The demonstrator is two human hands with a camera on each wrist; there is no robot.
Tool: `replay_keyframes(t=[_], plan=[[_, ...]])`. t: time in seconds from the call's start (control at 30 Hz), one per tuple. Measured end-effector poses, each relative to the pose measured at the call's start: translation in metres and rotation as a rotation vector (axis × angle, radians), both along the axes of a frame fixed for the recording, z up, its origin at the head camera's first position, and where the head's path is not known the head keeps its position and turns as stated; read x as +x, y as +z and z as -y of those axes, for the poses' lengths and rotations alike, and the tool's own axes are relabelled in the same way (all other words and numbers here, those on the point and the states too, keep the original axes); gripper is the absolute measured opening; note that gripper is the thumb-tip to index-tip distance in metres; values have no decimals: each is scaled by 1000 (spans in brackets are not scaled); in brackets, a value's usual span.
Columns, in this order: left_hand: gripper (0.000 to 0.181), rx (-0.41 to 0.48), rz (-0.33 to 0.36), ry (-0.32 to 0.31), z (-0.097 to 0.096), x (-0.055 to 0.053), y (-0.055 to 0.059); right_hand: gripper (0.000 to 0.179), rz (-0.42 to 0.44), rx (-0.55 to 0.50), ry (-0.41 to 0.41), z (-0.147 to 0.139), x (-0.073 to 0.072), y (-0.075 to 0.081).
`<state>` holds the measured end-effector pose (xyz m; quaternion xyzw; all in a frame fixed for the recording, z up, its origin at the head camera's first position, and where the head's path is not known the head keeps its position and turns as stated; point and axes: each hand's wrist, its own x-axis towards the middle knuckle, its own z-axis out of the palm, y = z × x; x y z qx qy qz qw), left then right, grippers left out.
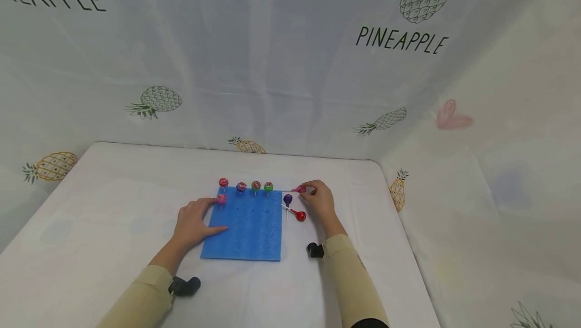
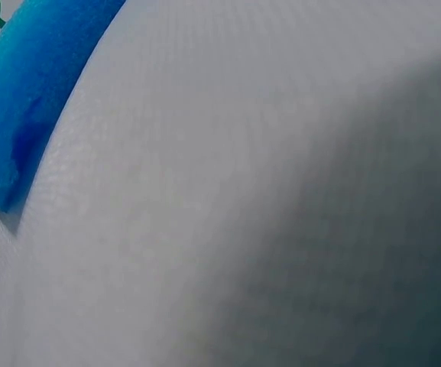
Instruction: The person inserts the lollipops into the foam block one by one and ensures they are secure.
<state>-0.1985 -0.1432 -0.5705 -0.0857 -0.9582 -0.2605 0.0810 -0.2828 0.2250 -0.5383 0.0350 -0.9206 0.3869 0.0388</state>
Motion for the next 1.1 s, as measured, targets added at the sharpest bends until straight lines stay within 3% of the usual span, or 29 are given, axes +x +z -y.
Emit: replay_keyframes(t=[0.3,0.67,1.1], plan=[[89,20,-5,-5,-2,0,1,28,80,24,3,0,-7,-3],[90,7,3,-9,-2,0,0,26,94,27,4,-2,-10,-6],[90,4,6,0,-1,0,2,28,21,-5,44,1,-3,7]])
